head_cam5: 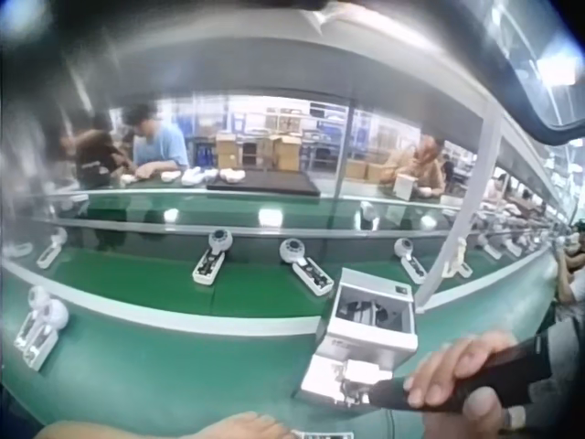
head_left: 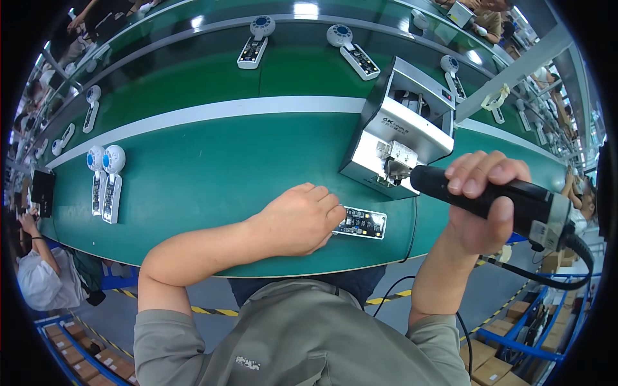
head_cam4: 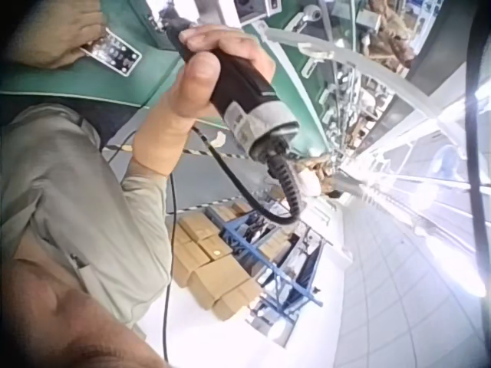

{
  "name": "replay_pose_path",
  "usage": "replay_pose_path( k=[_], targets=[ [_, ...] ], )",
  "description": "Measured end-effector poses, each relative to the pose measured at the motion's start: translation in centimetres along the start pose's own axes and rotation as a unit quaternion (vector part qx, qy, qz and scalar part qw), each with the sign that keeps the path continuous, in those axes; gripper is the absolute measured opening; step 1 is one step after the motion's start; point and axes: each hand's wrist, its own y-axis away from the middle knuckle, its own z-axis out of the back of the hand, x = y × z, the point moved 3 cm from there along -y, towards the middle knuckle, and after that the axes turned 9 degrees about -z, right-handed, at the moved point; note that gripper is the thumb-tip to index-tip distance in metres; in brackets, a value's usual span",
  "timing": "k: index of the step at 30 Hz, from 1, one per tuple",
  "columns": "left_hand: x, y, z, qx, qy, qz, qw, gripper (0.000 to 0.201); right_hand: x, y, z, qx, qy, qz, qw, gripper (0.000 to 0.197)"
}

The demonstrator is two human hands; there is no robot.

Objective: Assembling electronic circuit boards and casings on a production assembly line.

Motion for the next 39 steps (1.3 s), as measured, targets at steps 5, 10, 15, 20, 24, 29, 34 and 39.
replay_pose_path(
  k=[5,10,15,20,24,29,34,39],
  targets=[
    [0.1,0.6,0.1,-0.058,0.002,-0.007,0.998,0.032,-1.3,0.2,-1.3,0.029,-0.004,-0.008,1.0,0.032],
    [0.1,1.2,0.3,-0.061,0.012,0.015,0.998,0.032,-1.2,0.3,-2.7,0.02,0.034,-0.042,0.998,0.032],
    [0.0,0.8,0.2,-0.042,0.01,0.006,0.999,0.032,-1.9,1.6,-3.5,0.047,-0.06,-0.104,0.992,0.034],
    [0.0,0.8,0.1,-0.035,0.016,0.006,0.999,0.033,-4.1,2.9,-4.7,-0.042,-0.125,-0.153,0.98,0.036],
    [0.1,0.6,0.1,-0.028,0.02,0.004,0.999,0.034,-4.6,2.9,-4.7,-0.041,-0.114,-0.158,0.98,0.035],
    [0.4,0.8,0.2,-0.055,0.023,0.004,0.998,0.031,-4.9,2.6,-4.6,0.025,-0.05,-0.155,0.986,0.035],
    [-0.1,0.5,-0.5,-0.123,0.013,-0.005,0.992,0.015,-5.0,3.6,-4.6,-0.006,-0.069,-0.184,0.98,0.036],
    [-0.2,-0.3,-1.6,-0.136,0.001,-0.019,0.991,0.015,-4.8,3.1,-4.6,-0.02,-0.036,-0.219,0.975,0.037]
  ],
)
